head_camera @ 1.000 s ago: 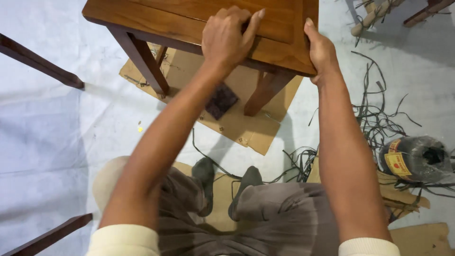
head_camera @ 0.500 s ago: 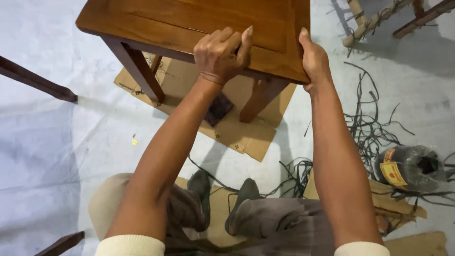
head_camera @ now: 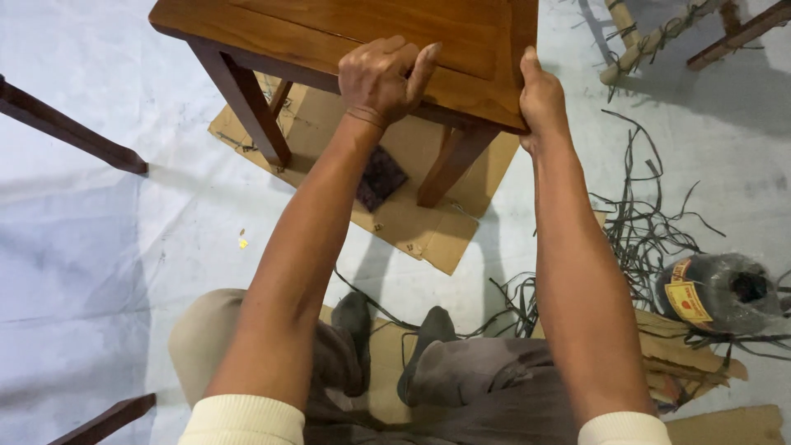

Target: Sanding the surface of a wooden chair and then wrapping the legs with cardboard and plastic strips for packing.

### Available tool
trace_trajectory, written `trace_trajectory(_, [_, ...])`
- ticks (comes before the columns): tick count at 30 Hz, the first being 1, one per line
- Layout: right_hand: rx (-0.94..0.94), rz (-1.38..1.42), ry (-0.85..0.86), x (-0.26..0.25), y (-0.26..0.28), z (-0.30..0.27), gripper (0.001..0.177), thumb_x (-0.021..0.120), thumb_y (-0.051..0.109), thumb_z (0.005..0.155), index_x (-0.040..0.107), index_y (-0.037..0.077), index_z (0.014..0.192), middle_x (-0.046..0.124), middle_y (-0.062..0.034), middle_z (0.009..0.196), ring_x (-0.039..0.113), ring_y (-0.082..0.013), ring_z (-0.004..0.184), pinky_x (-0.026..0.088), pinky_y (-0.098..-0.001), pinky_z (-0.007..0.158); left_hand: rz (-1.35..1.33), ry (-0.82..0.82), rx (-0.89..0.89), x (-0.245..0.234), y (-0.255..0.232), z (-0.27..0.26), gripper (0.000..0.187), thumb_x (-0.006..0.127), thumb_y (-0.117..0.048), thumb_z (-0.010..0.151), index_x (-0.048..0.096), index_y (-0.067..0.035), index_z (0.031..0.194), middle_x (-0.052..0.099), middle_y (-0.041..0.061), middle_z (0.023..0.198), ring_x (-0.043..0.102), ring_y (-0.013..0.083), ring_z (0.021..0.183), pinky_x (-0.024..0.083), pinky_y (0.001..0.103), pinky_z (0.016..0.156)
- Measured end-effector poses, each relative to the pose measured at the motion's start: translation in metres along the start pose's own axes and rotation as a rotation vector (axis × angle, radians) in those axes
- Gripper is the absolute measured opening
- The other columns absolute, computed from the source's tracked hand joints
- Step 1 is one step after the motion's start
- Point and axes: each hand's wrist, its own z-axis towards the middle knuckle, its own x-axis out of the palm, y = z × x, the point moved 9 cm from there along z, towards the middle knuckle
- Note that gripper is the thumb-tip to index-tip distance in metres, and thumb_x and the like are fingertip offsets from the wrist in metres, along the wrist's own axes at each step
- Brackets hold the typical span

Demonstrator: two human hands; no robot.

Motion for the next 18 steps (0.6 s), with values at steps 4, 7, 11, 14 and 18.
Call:
trace_trajectory(4, [-0.038, -0.032, 0.005, 0.011, 0.001, -0.014, 0.05, 0.055, 0.044, 0.104, 0.067, -0.003, 0.116, 0.071, -0.0095, 0.104, 0.071, -0.0208, 0.09, 0.063, -0.0409, 0.081, 0.006, 0.0, -0.013, -0.002, 0.009, -0.004, 0.053, 0.062, -0.04, 0.106, 0.062, -0.016, 0.058, 0.054, 0.002, 0.057, 0.058, 0.022, 0.051, 0.043, 0.039, 0.046])
trace_trajectory(7, [-0.104, -0.13, -0.049, 0.0, -0.016, -0.011, 0.051, 0.054, 0.044, 0.108, 0.066, -0.004, 0.117, 0.067, -0.0074, 0.102, 0.063, -0.02, 0.089, 0.057, -0.0384, 0.08, -0.01, 0.003, -0.005, -0.006, 0.019, -0.008, 0.055, 0.058, -0.041, 0.108, 0.062, -0.016, 0.059, 0.054, 0.003, 0.057, 0.056, 0.0232, 0.05, 0.042, 0.04, 0.046])
trace_trajectory(11, [-0.109, -0.351, -0.217, -0.011, -0.035, -0.024, 0.058, 0.052, 0.048, 0.117, 0.061, -0.009, 0.114, 0.05, -0.0086, 0.095, 0.044, -0.0229, 0.083, 0.045, -0.0392, 0.075, -0.044, 0.034, 0.015, -0.009, 0.036, -0.019, 0.058, 0.058, -0.04, 0.109, 0.058, -0.014, 0.057, 0.051, 0.006, 0.055, 0.048, 0.0256, 0.045, 0.039, 0.042, 0.047])
trace_trajectory(14, [-0.141, -0.301, -0.251, -0.011, -0.056, -0.036, 0.048, 0.052, 0.053, 0.113, 0.066, 0.006, 0.115, 0.056, 0.0022, 0.104, 0.053, -0.0122, 0.095, 0.045, -0.0314, 0.081, -0.066, 0.045, 0.038, -0.016, 0.046, -0.024, 0.058, 0.059, -0.039, 0.109, 0.057, -0.014, 0.057, 0.048, 0.007, 0.052, 0.044, 0.0259, 0.042, 0.036, 0.041, 0.046])
trace_trajectory(18, [-0.192, -0.285, -0.295, 0.013, -0.049, -0.072, 0.036, 0.051, 0.056, 0.108, 0.066, 0.023, 0.112, 0.061, 0.0143, 0.108, 0.059, -0.0025, 0.098, 0.047, -0.0248, 0.083, -0.1, 0.079, 0.04, -0.023, 0.058, -0.028, 0.058, 0.059, -0.037, 0.109, 0.056, -0.014, 0.056, 0.046, 0.008, 0.049, 0.042, 0.0258, 0.04, 0.036, 0.041, 0.046])
